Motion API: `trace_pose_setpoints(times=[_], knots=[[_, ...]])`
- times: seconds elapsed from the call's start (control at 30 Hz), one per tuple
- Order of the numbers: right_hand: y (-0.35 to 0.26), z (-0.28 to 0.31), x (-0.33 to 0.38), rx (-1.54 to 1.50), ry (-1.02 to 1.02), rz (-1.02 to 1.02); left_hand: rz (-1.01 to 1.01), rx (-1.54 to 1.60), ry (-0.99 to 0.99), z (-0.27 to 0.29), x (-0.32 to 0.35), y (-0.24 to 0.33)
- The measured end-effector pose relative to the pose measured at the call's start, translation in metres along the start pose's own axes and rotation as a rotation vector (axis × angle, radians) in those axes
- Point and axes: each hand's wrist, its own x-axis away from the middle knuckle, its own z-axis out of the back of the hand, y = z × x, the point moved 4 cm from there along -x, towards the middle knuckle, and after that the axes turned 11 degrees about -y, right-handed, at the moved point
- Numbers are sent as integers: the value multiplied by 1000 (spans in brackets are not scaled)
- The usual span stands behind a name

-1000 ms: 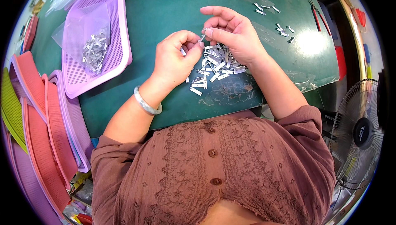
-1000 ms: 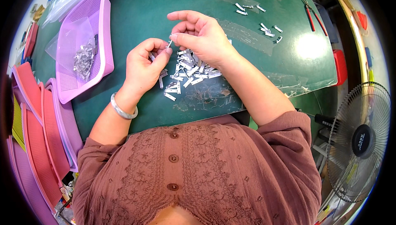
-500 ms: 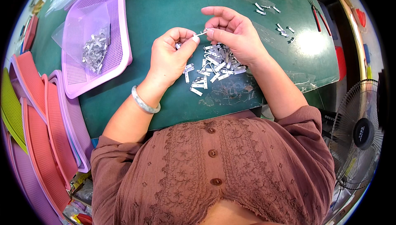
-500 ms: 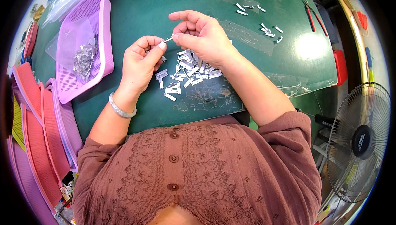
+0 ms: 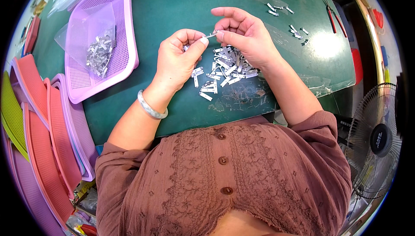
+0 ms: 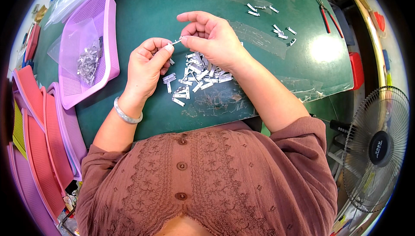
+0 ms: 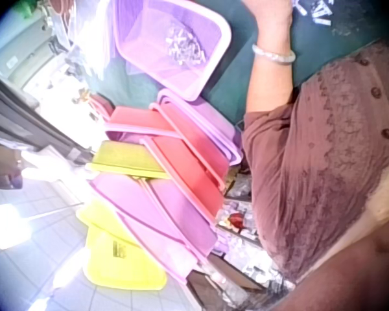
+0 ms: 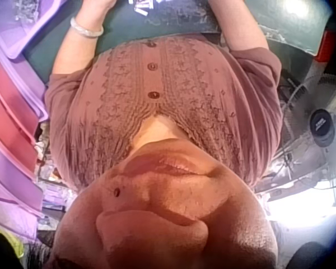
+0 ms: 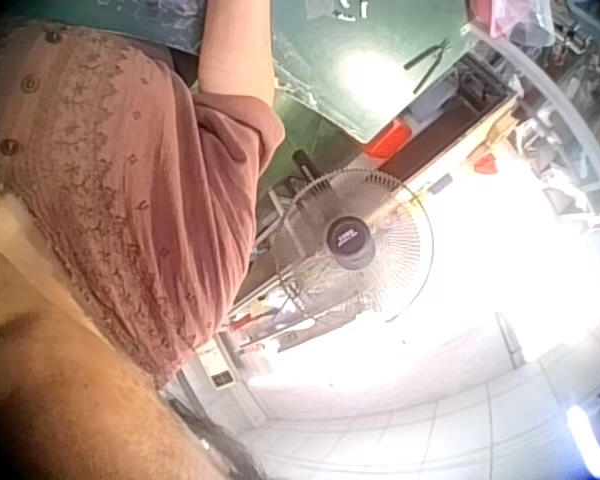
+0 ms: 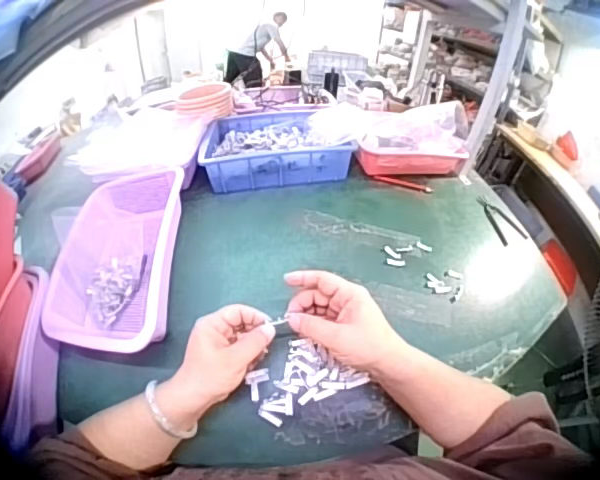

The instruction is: The person repeatedly picks up small cylindrical metal pieces from a green table, aligns them with other pieces, and places them into a purple basket. The person handles the components one at a time throughout the clip.

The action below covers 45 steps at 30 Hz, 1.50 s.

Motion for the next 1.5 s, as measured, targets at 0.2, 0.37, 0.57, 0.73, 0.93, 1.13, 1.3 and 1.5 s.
trace_pose_setpoints(times=[0.2,0.37,0.57,0.73,0.93,1.13,1.3,1.5], knots=[[1,0,0,11,-19,9,20,1,6,1,1,1],[-1,3,0,-6,-18,-23,16,17,-1,2,0,0],[-1,2,0,4,-19,-29,-7,-20,-1,2,0,1],[-2,2,0,-28,4,-16,-59,-71,8,3,-1,-1],[-3,2,0,-37,0,17,-79,-80,7,3,-1,0],[-6,-1,1,156,0,149,-131,-93,21,4,-1,1],[-11,-2,3,307,19,265,-186,-75,38,2,0,3],[-15,-3,5,396,31,349,-143,-75,24,3,1,4]])
